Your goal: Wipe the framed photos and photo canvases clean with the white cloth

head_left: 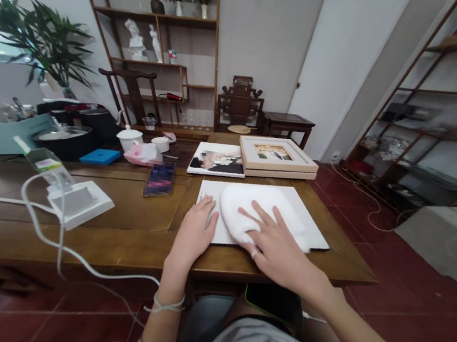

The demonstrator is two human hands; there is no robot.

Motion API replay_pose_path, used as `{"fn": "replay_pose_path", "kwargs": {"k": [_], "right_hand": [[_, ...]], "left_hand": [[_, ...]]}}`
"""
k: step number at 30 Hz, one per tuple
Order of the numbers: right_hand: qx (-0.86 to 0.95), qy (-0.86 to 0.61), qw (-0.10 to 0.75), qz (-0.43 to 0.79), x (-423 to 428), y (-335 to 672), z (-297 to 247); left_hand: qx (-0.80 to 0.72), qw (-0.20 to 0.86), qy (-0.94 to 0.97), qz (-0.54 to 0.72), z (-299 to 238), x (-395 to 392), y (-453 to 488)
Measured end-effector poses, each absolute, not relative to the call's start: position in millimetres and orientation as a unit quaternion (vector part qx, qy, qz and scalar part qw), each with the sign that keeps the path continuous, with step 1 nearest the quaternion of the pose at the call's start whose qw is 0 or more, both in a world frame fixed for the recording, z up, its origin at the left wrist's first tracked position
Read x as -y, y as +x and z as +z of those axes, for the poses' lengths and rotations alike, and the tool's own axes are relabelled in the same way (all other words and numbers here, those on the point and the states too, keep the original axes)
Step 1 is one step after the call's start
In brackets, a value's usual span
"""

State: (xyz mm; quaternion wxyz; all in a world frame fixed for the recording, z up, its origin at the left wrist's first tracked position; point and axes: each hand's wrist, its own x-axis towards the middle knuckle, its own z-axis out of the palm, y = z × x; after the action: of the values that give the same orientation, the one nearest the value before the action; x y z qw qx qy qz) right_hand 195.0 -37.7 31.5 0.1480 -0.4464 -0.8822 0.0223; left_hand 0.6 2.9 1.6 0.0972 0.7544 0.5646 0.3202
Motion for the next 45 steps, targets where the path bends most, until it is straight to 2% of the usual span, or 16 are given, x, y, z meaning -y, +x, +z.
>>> {"fn": "replay_pose_path", "kwargs": {"k": [6,13,23,36,45], "right_hand": [[0.896,-0.411,0.162,0.036,62,210,29],[0.884,-0.432,0.175,0.048,29,229,31],[0.821,-0.561,0.108,-0.02,-43,268,21],[0.847,-0.51,0.148,-0.023,66,264,20],[0.839,-0.51,0.187,-0.038,48,273,14]], "left_hand": [[-0.558,0.096,0.759,0.32,3,-3,1],[-0.571,0.105,0.748,0.323,2,-3,1],[-0.566,0.103,0.75,0.326,1,-4,0],[-0.565,0.104,0.751,0.326,0,-4,1],[-0.568,0.107,0.749,0.323,2,-3,1]]}}
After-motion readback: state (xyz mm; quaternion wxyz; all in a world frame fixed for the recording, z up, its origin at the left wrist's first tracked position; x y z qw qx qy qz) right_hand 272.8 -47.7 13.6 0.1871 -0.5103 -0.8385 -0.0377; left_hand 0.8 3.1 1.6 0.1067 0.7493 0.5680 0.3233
